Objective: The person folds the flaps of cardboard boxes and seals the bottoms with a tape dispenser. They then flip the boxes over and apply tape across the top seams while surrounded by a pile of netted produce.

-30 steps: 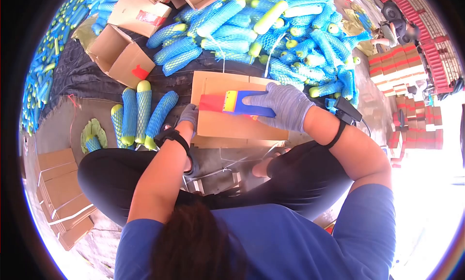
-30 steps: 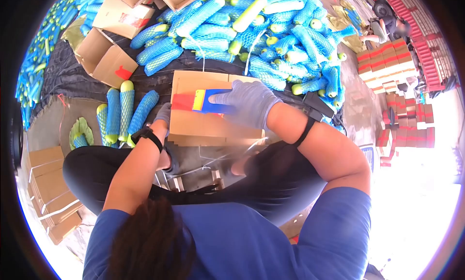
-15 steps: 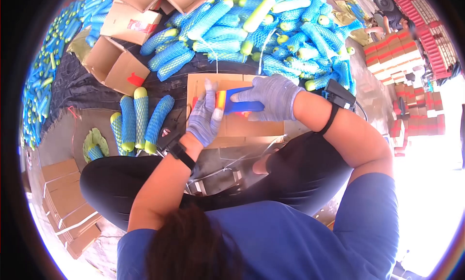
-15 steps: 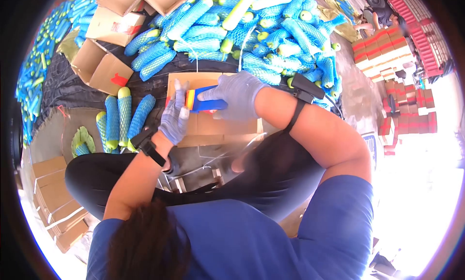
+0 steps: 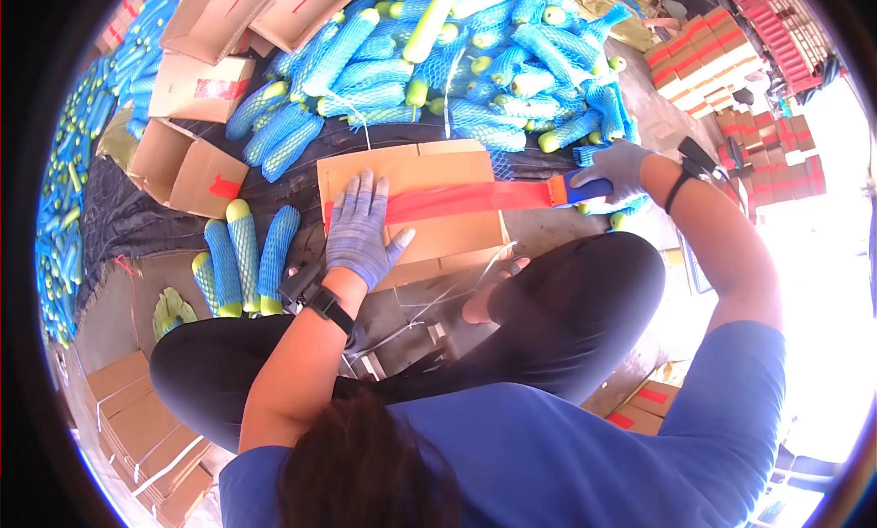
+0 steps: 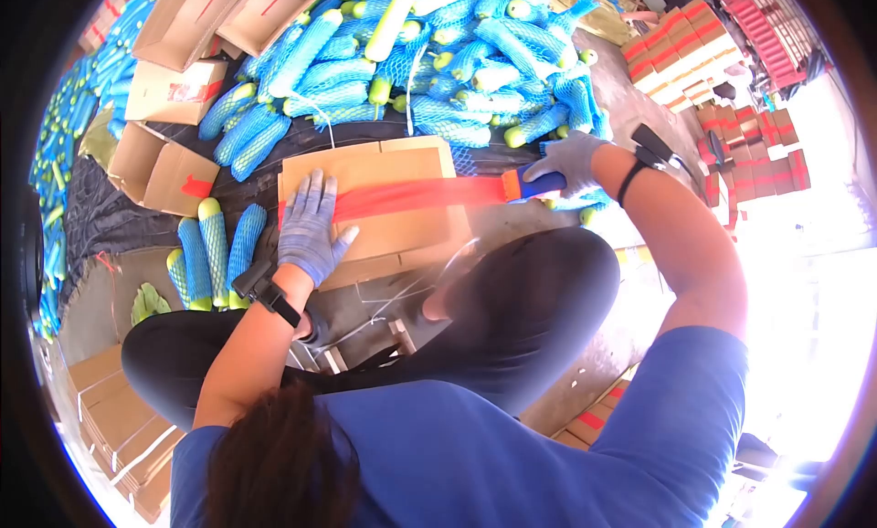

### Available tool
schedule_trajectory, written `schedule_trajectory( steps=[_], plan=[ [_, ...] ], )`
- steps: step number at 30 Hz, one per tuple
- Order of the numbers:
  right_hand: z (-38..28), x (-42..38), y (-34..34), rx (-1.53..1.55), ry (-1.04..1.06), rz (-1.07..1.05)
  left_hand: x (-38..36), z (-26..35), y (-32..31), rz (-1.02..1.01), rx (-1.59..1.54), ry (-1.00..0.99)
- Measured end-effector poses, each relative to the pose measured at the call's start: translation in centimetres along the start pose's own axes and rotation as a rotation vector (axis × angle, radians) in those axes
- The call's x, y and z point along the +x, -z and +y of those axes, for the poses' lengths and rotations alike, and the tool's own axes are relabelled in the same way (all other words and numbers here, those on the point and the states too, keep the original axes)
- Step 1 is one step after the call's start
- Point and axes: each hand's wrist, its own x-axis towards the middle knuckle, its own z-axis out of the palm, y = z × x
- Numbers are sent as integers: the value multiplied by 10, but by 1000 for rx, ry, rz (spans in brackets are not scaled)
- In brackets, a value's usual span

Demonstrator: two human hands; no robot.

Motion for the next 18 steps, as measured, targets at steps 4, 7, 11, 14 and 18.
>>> schedule_trajectory(
  steps=[4, 7, 11, 14, 18],
  plan=[
    [-9, 71, -20, 91, 104, 60, 1, 7, 9, -47, 56, -34],
    [-54, 138, 12, 169, 102, -112, 3, 10, -1, -61, 10, -248],
    [-63, 241, -27, 247, -9, -340, 15, 29, -3, -119, -33, -360],
    [-49, 290, -88, 228, 93, -174, 29, 28, 4, -166, -5, -382],
    [-75, 229, -54, 164, 116, -125, 26, 26, -3, -106, -86, -297]
  ],
)
